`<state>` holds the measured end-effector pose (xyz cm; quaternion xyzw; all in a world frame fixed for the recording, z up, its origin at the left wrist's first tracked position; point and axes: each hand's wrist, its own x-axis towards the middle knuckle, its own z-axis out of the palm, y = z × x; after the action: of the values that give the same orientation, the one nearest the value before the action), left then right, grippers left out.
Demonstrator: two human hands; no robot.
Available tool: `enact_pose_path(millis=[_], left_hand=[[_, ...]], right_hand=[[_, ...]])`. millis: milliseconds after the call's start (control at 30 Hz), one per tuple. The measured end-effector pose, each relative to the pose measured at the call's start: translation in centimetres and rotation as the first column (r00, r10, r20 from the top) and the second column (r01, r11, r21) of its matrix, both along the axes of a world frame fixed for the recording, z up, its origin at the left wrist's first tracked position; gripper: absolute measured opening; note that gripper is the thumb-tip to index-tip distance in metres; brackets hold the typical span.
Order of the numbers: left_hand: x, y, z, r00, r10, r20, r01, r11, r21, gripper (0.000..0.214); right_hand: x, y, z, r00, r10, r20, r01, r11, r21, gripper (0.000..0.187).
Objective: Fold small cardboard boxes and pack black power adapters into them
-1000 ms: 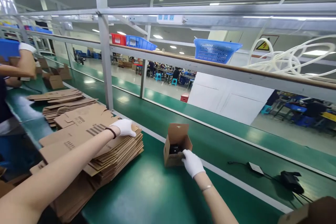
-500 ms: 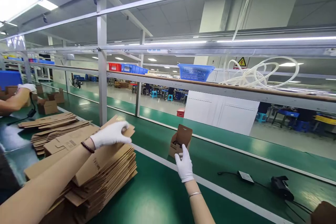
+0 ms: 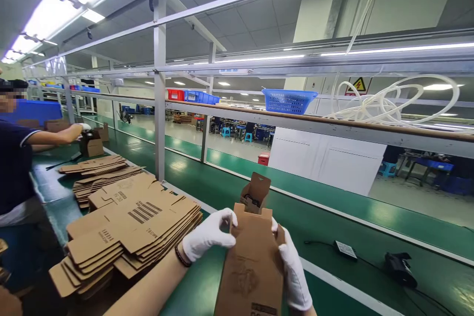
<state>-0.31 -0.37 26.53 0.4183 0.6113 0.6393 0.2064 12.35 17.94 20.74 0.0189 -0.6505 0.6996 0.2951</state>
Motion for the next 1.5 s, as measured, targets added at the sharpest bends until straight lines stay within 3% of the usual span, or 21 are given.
enact_pose_path(millis=[67,133,233,367,467,600,667,733,833,900,1033,1133,1267,1500], left_hand=[[0.3,1.6,-1.2,0.975,0.212,0.06,-0.217,0.973,0.074,0.069],[1.1,2.9,-2.2,0.935,0.322,0.15,-0.348,0.913,0.212,0.074],[2.4,3.8,-3.3,0.929,0.269,0.253,-0.348,0.866,0.358,0.062],[2.9,3.2,-3.8,0.944,0.14,0.3,-0.264,0.865,0.427,0.057],[2.1,2.3,-3.3,0.928,0.28,0.246,-0.36,0.842,0.401,0.059],[1.0,1.7,-2.3,0.916,0.388,0.1,-0.395,0.831,0.392,0.06],[0.8,1.8,-2.0,0.922,0.386,0.036,-0.373,0.856,0.357,0.06],[1.0,1.8,-2.0,0.956,0.285,-0.069,-0.257,0.926,0.275,0.063],[2.0,1.8,-2.3,0.982,0.096,-0.165,-0.068,0.984,0.167,0.073],[2.8,1.7,-2.5,0.976,0.126,-0.177,-0.099,0.983,0.154,0.067],[3.9,1.6,-2.0,0.939,0.216,-0.266,-0.18,0.972,0.152,0.046],[4.0,1.4,-1.8,0.89,0.288,-0.352,-0.221,0.95,0.219,0.033],[3.9,1.1,-2.1,0.827,0.28,-0.487,-0.177,0.953,0.247,0.029],[3.9,1.8,-2.4,0.806,0.315,-0.501,-0.261,0.949,0.177,0.03]], right_hand=[[0.3,0.9,-1.1,0.996,0.083,0.02,-0.078,0.981,-0.176,0.068],[0.1,1.5,-2.1,0.996,0.085,0.033,-0.071,0.95,-0.305,0.069],[-0.5,1.6,-2.8,0.998,0.03,0.055,-0.008,0.927,-0.376,0.066],[-1.1,0.1,-1.9,1.0,0.014,0.021,-0.006,0.934,-0.356,0.057],[-0.8,-1.4,-0.5,0.996,0.087,-0.022,-0.09,0.957,-0.276,0.06],[0.1,-2.2,0.9,0.99,0.134,-0.038,-0.135,0.991,-0.017,0.067],[0.5,-2.0,1.3,0.998,0.041,-0.045,-0.038,0.997,0.074,0.06],[0.8,-1.8,1.4,0.987,-0.117,-0.109,0.134,0.978,0.16,0.051],[1.5,-1.6,1.4,0.924,-0.284,-0.257,0.357,0.882,0.308,0.038],[1.8,-1.7,1.3,0.9,-0.304,-0.311,0.411,0.828,0.38,0.035],[2.2,-2.5,1.2,0.868,-0.381,-0.317,0.486,0.781,0.392,0.025],[2.5,-2.7,1.3,0.844,-0.426,-0.325,0.533,0.729,0.43,0.023],[2.9,-2.5,1.7,0.83,-0.4,-0.389,0.553,0.678,0.483,0.018],[2.8,-2.1,1.5,0.814,-0.468,-0.344,0.581,0.68,0.447,0.029]])
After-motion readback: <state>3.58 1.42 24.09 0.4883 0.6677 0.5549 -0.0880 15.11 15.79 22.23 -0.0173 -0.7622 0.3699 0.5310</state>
